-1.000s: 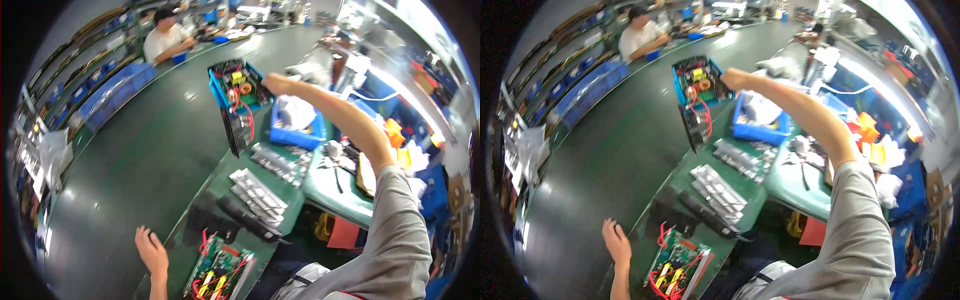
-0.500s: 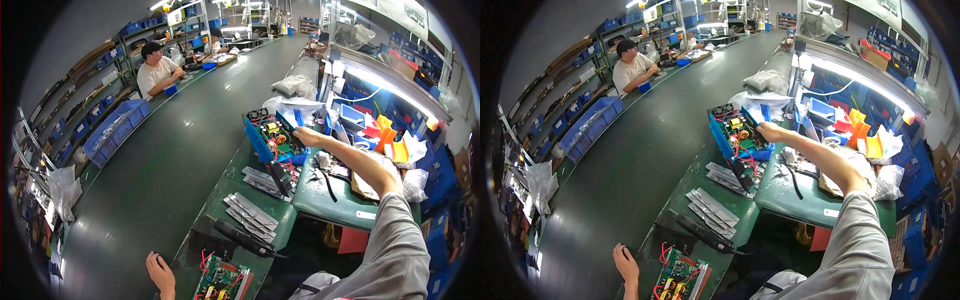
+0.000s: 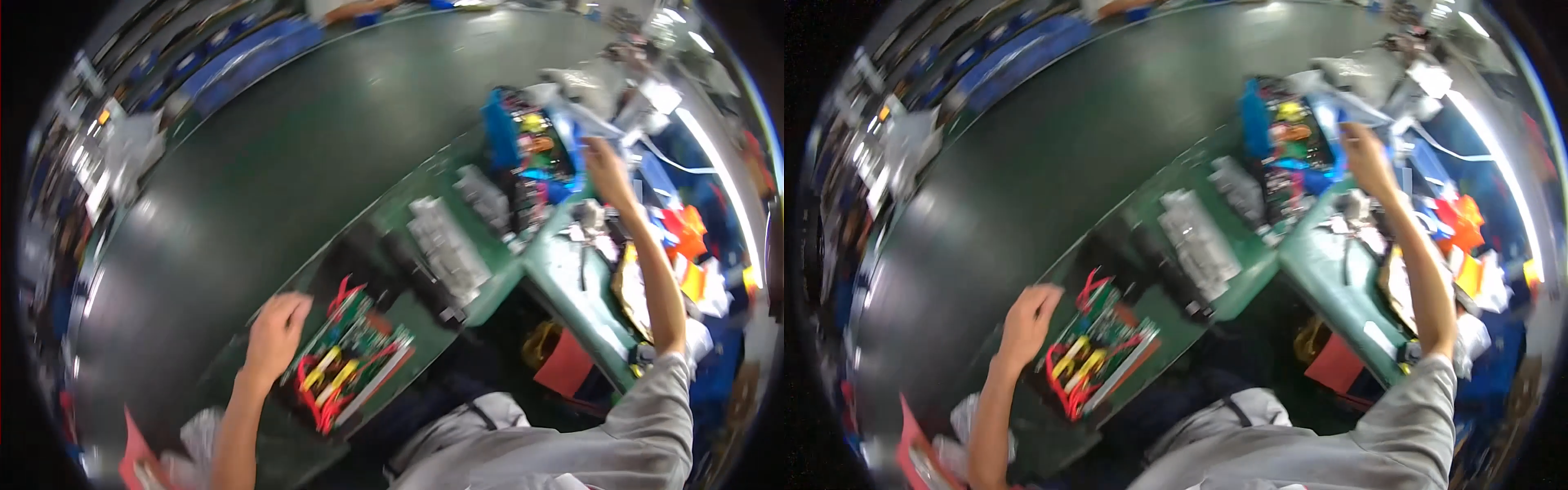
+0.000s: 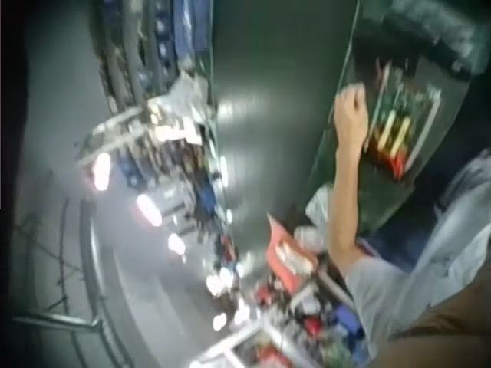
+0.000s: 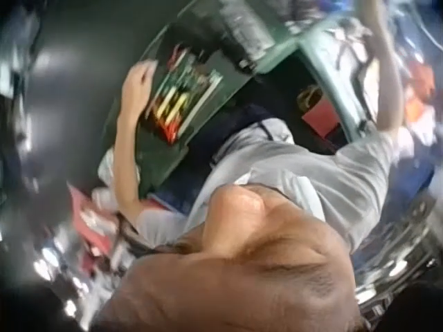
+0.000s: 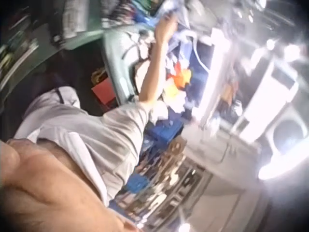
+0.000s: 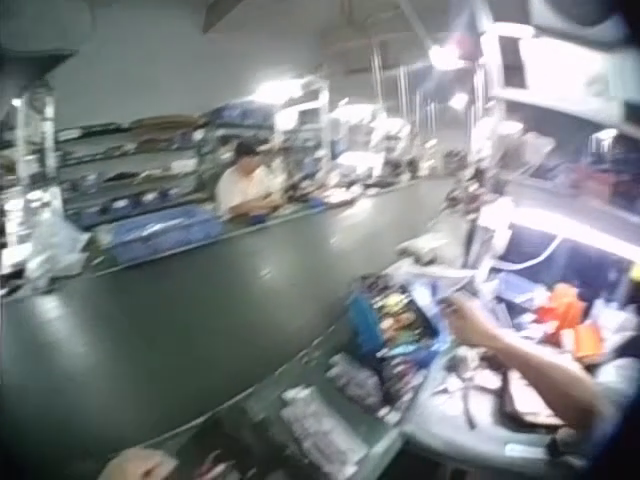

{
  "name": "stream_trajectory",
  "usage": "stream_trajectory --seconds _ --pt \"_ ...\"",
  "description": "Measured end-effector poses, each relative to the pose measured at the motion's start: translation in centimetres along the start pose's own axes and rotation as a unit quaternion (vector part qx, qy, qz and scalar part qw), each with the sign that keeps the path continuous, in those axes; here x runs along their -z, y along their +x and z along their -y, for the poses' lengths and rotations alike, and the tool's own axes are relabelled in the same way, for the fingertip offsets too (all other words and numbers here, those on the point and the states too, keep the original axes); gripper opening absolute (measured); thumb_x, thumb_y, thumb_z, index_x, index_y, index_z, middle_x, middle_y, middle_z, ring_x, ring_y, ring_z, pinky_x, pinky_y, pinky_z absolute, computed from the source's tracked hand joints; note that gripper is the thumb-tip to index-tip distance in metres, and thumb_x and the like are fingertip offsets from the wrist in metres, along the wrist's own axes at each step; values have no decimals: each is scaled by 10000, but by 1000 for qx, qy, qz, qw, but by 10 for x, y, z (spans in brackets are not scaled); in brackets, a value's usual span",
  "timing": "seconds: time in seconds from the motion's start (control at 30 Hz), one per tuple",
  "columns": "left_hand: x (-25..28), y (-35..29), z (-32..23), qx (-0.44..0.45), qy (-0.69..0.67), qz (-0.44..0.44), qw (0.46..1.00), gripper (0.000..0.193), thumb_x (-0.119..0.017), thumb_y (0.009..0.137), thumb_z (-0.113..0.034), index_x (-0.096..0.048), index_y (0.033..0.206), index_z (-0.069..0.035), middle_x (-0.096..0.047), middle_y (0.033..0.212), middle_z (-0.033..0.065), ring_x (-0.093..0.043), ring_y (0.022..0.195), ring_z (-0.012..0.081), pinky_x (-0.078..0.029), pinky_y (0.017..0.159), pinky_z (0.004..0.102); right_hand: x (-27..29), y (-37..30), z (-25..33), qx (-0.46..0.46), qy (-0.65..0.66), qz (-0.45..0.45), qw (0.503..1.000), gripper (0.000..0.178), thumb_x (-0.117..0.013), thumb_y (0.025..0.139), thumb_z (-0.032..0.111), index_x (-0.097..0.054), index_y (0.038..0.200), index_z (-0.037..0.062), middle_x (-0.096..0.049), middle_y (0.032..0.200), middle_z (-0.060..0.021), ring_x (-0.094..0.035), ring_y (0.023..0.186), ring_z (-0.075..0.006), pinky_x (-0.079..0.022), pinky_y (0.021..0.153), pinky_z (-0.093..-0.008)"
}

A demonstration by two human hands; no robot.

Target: Assembling electronic units by placing circuit boards and components into a chassis and securing them with an electric screwdriver.

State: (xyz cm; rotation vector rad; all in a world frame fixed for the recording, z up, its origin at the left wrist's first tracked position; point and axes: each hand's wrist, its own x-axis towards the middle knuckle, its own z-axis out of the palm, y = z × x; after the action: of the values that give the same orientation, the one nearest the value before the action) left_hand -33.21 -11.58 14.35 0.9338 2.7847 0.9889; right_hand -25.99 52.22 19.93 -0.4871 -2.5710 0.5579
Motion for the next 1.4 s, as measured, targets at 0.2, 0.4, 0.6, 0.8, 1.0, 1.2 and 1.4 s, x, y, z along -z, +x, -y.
stream_trajectory --seconds 0.2,0.4,0.6,0.8,1.0,1.2,1.4 --pt "21 -45 -27 -23 76 52 995 208 -643 969 -107 -688 1149 -14 -690 1185 150 -639 1114 350 -510 968 422 9 -127 72 156 -30 17 987 294 -586 973 -72 -633 1255 1 -609 1010 -121 -612 873 -196 -495 759 -306" --pt "59 -103 -63 -63 142 102 983 420 -613 874 33 -645 1287 -36 -669 1227 153 -628 1165 334 -509 1005 431 -9 -213 109 125 22 103 987 231 -629 941 -56 -652 1162 8 -641 1010 -168 -666 842 -335 -527 723 -382" --pt "60 -114 -69 -219 315 165 908 459 -632 820 -83 -683 1270 -159 -622 1275 132 -583 1240 317 -478 1116 441 -34 -246 137 163 79 138 974 225 -630 946 -50 -663 1162 5 -640 1007 -166 -661 840 -319 -536 722 -373" --pt "57 -88 -63 -317 335 167 871 179 -642 806 -106 -697 975 -123 -623 1029 69 -615 1048 237 -501 1074 416 -70 -266 173 245 149 204 936 224 -695 888 -25 -698 1106 26 -653 952 -143 -669 844 -338 -560 715 -407" --pt "55 -64 -64 -377 331 230 834 70 -678 793 -142 -647 850 -116 -610 840 10 -635 902 190 -528 974 363 -88 -294 202 251 245 310 884 255 -717 864 8 -690 1117 26 -640 919 -124 -656 809 -307 -558 712 -405" --pt "55 -45 -96 -319 194 144 916 227 -767 821 -273 -627 838 -95 -599 775 32 -632 774 213 -540 813 348 -82 -293 215 124 324 423 837 237 -618 1022 142 -671 1205 1 -712 1002 -149 -710 837 -266 -578 772 -365" --pt "1 -23 -125 -204 58 59 975 207 -780 850 -234 -665 957 -101 -717 846 64 -711 763 253 -558 686 376 -92 -318 214 -153 587 490 626 645 -445 1080 542 -484 1453 17 -696 1220 -139 -692 1089 -253 -523 965 -404"
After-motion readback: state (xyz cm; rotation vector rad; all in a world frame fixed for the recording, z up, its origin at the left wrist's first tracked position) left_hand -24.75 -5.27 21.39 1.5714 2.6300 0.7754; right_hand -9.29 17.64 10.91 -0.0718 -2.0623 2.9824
